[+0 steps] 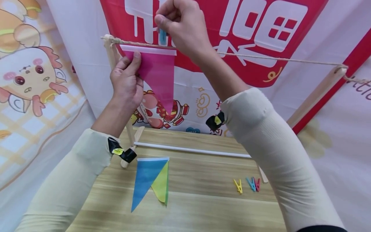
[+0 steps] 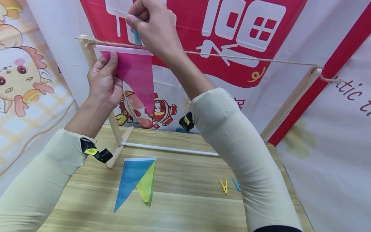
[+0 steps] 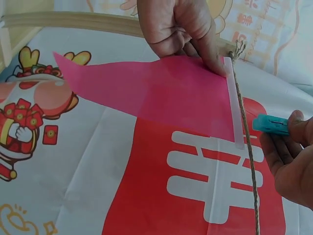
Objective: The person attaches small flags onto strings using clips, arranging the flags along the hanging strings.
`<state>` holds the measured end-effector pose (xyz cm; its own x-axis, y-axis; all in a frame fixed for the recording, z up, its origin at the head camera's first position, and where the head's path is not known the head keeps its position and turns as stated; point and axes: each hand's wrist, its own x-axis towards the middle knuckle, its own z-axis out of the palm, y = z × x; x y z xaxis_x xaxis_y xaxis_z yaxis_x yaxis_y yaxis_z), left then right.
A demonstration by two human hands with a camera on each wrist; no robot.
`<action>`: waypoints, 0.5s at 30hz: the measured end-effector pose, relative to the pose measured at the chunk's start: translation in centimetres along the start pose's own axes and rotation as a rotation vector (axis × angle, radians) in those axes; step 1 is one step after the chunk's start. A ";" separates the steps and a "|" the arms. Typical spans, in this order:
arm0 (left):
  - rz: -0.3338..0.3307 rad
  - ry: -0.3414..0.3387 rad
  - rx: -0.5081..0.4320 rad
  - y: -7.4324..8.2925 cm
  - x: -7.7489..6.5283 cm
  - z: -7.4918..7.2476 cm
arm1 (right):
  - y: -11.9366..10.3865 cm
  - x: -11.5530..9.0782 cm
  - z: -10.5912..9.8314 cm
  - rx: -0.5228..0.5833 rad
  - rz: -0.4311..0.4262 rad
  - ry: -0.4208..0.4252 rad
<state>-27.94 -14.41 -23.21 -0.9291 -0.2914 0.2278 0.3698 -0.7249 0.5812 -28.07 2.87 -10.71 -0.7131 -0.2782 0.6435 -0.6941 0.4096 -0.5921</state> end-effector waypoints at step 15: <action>0.003 0.006 0.001 -0.2 0.2 -0.2 | 0.1 0.4 2.0 0.015 0.032 0.000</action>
<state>-28.23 -14.45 -23.40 -0.9281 -0.2968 0.2247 0.3721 -0.7234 0.5815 -28.60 1.05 -11.43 -0.7347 -0.2657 0.6242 -0.6726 0.4051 -0.6192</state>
